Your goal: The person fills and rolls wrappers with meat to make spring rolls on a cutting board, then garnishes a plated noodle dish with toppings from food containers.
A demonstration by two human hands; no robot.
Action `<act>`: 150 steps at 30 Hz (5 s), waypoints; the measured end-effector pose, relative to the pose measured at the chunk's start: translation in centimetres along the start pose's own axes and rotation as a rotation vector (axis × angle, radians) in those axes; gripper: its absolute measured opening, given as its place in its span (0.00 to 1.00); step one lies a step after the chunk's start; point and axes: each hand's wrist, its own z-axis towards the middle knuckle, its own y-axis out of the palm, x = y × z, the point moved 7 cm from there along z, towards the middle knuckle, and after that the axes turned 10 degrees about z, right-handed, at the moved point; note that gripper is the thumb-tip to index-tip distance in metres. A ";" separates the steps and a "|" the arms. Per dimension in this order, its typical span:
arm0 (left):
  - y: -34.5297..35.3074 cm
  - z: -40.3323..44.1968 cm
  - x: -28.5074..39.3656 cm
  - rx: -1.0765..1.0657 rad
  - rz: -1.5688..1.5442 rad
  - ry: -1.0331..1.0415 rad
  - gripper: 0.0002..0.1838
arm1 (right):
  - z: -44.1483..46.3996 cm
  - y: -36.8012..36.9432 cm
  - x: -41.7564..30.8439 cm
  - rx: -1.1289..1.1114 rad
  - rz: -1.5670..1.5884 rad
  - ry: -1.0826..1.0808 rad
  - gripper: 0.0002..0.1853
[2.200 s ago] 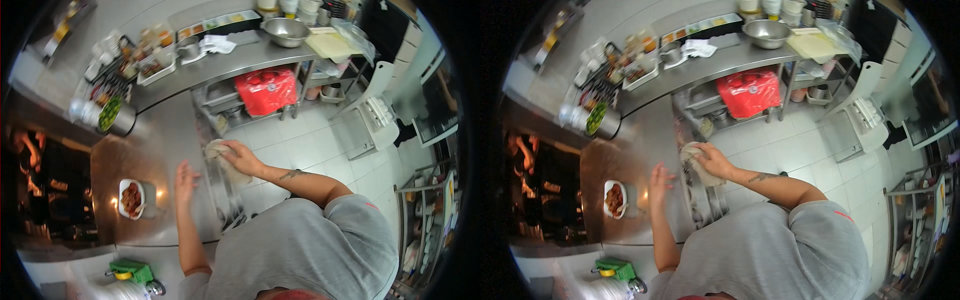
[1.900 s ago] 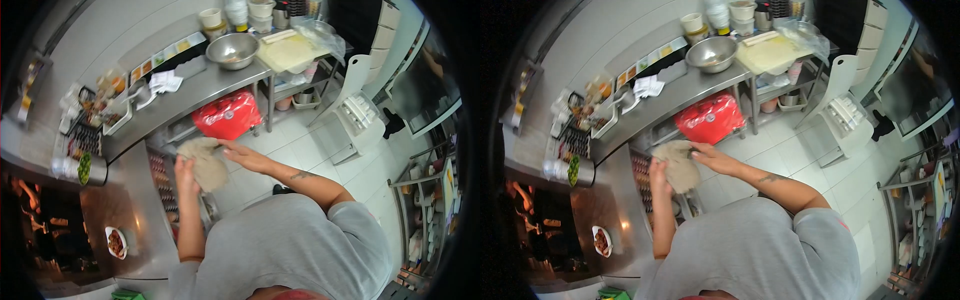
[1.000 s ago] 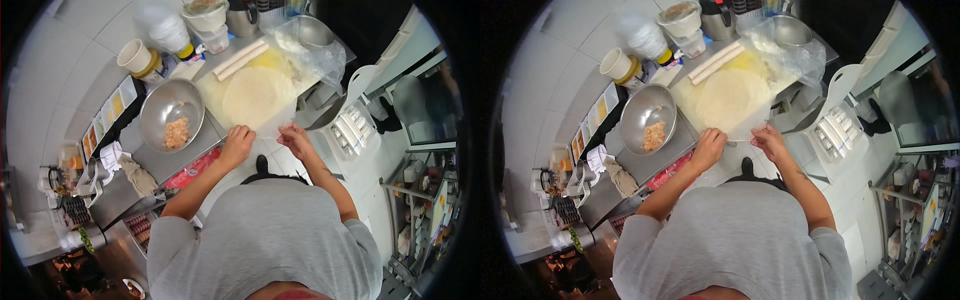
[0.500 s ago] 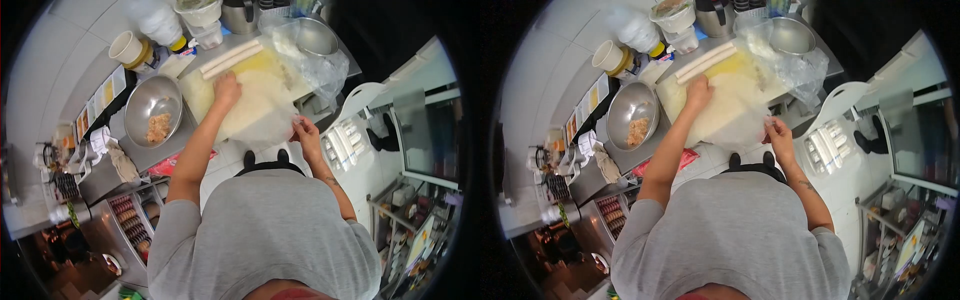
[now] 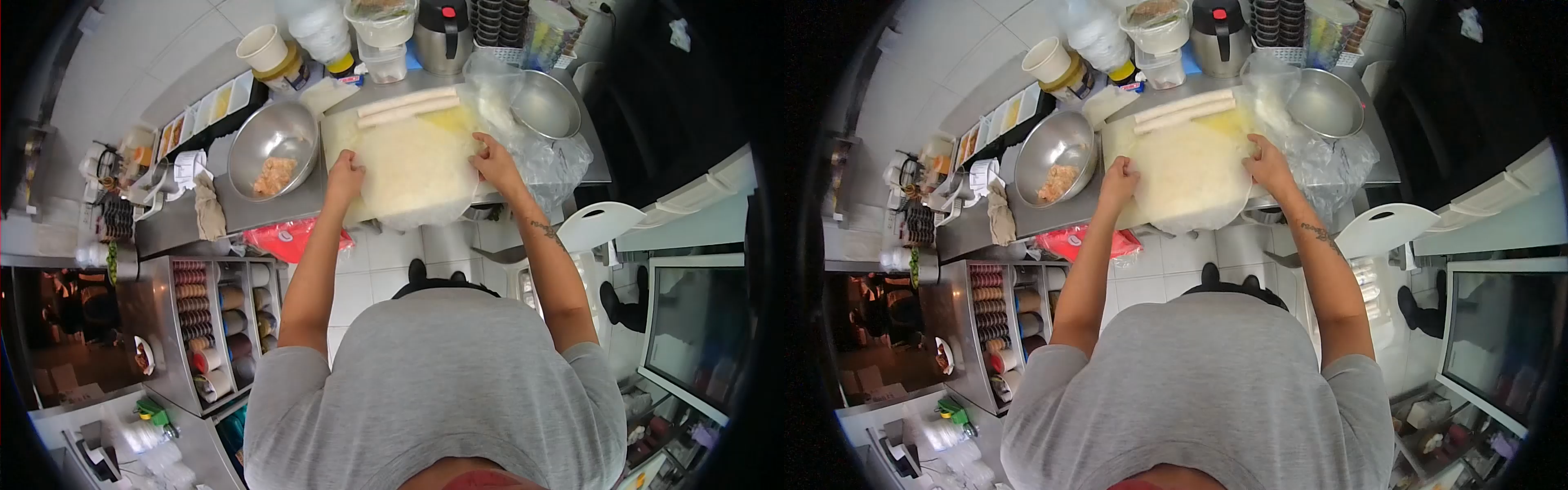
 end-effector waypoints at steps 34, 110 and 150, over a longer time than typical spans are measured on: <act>-3.5 -2.2 8.3 0.152 0.271 0.278 0.12 | -4.6 3.5 -4.2 -0.155 -0.603 -0.700 0.19; 4.5 2.3 9.7 0.404 0.127 0.310 0.09 | -4.7 1.7 -2.7 -0.061 -0.417 -0.745 0.09; 7.0 3.5 20.7 -0.600 -1.518 0.092 0.08 | -4.7 1.8 -2.8 -0.072 -0.425 -0.723 0.09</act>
